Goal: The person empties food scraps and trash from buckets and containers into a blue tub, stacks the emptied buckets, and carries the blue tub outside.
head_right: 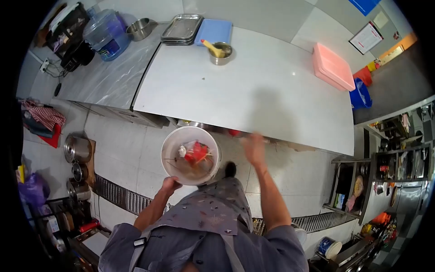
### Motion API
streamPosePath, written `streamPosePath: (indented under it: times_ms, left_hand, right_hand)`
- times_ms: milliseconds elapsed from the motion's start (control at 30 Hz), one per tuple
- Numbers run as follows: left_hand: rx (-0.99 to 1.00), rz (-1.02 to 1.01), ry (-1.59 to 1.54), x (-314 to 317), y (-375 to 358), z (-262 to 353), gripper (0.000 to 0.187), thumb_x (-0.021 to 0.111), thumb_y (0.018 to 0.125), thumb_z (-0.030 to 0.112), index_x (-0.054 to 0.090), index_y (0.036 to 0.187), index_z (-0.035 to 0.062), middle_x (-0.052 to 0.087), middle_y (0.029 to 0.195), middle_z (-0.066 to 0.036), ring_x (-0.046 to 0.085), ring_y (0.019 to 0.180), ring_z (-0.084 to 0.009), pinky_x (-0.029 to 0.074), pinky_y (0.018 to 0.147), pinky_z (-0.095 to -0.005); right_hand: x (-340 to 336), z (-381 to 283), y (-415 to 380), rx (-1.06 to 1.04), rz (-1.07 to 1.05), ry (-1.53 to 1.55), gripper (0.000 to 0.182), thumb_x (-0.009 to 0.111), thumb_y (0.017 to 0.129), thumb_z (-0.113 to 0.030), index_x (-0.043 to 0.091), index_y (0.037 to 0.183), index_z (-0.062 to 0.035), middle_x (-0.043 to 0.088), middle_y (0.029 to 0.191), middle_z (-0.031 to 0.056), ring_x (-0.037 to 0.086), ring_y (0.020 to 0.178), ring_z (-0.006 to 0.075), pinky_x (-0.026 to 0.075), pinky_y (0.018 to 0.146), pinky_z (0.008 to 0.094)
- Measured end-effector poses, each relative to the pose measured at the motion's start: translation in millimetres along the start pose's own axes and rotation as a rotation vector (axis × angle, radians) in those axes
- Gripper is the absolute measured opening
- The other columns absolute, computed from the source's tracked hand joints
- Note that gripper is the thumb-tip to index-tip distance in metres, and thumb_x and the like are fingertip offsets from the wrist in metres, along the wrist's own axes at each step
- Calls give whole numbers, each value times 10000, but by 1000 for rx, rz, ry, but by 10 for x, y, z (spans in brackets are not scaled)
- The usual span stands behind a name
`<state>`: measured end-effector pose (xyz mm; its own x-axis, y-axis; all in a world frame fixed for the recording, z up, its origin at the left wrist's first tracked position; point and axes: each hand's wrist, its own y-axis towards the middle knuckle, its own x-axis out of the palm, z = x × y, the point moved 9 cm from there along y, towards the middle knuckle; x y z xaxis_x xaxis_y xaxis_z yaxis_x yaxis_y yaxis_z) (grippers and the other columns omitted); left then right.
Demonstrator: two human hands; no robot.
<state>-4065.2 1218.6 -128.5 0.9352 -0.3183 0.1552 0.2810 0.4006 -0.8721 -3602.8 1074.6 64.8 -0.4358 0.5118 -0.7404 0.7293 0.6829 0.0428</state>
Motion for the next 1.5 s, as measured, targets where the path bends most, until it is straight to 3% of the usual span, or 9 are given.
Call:
streamPosePath:
  times_ms: [233, 333, 467, 700, 900, 1000, 1133, 1333, 1500]
  left_hand:
    - [73, 148, -40, -33, 129, 352, 194, 618, 818, 88, 573, 950, -46, 602, 789, -110, 632, 658, -232, 616, 593, -373]
    - [45, 187, -125, 93, 48, 479, 186, 627, 821, 98, 582, 927, -48, 606, 775, -111, 635, 656, -232, 614, 586, -375]
    - [26, 241, -245, 235, 32, 519, 188, 615, 838, 108, 587, 923, -57, 610, 775, -122, 637, 647, -249, 605, 574, -370]
    - [28, 238, -518, 354, 67, 312, 166, 612, 839, 90, 597, 925, -51, 601, 754, -123, 619, 642, -246, 601, 594, -386]
    - [37, 292, -522, 311, 24, 304, 163, 612, 833, 85, 601, 928, -47, 604, 757, -114, 618, 641, -234, 602, 594, -372]
    - [32, 327, -483, 324, -103, 450, 163, 604, 834, 82, 603, 934, -47, 620, 771, -124, 627, 653, -232, 602, 595, -362]
    - [39, 347, -449, 361, -237, 606, 178, 600, 835, 84, 601, 950, -53, 634, 787, -135, 635, 666, -232, 603, 601, -355]
    - [79, 372, -371, 294, -201, 736, 222, 605, 825, 86, 596, 991, -62, 648, 824, -131, 649, 686, -229, 607, 608, -347]
    - [68, 369, -406, 267, -265, 798, 206, 609, 817, 75, 595, 973, -58, 647, 827, -135, 643, 671, -225, 609, 601, -349]
  right_hand:
    - [-458, 115, 1274, 29, 187, -326, 735, 644, 882, -338, 368, 1357, 151, 379, 1418, 348, 370, 1330, 466, 312, 1118, 460]
    - [482, -652, 1231, -227, -26, -304, 773, 612, 893, -384, 337, 1391, 139, 326, 1469, 326, 268, 1404, 439, 157, 1188, 484]
    - [1388, -2031, 696, -718, -515, -37, 797, 651, 858, -418, 352, 1425, 56, 350, 1483, 260, 291, 1411, 384, 216, 1176, 459]
    - [1372, -1941, 2640, -664, -109, -181, 757, 654, 851, -403, 409, 1346, 114, 387, 1429, 309, 350, 1360, 415, 248, 1160, 467]
    - [1810, -2596, 979, -965, -824, -53, 854, 696, 814, -445, 371, 1396, 89, 375, 1461, 269, 316, 1396, 380, 213, 1183, 441]
    - [1692, -2723, 1262, -873, -806, -25, 773, 672, 835, -401, 395, 1386, 66, 398, 1453, 243, 330, 1388, 373, 232, 1177, 437]
    - [1378, -1987, 2763, -621, -100, -247, 655, 685, 845, -303, 461, 1316, 92, 422, 1417, 292, 380, 1340, 410, 283, 1129, 462]
    - [1765, -2561, 1110, -1035, -757, -112, 753, 667, 826, -428, 452, 1349, 71, 421, 1440, 244, 350, 1375, 383, 240, 1162, 470]
    - [1838, -2367, 2289, -860, -358, -152, 665, 652, 857, -317, 439, 1355, 69, 426, 1430, 254, 375, 1354, 395, 268, 1149, 460]
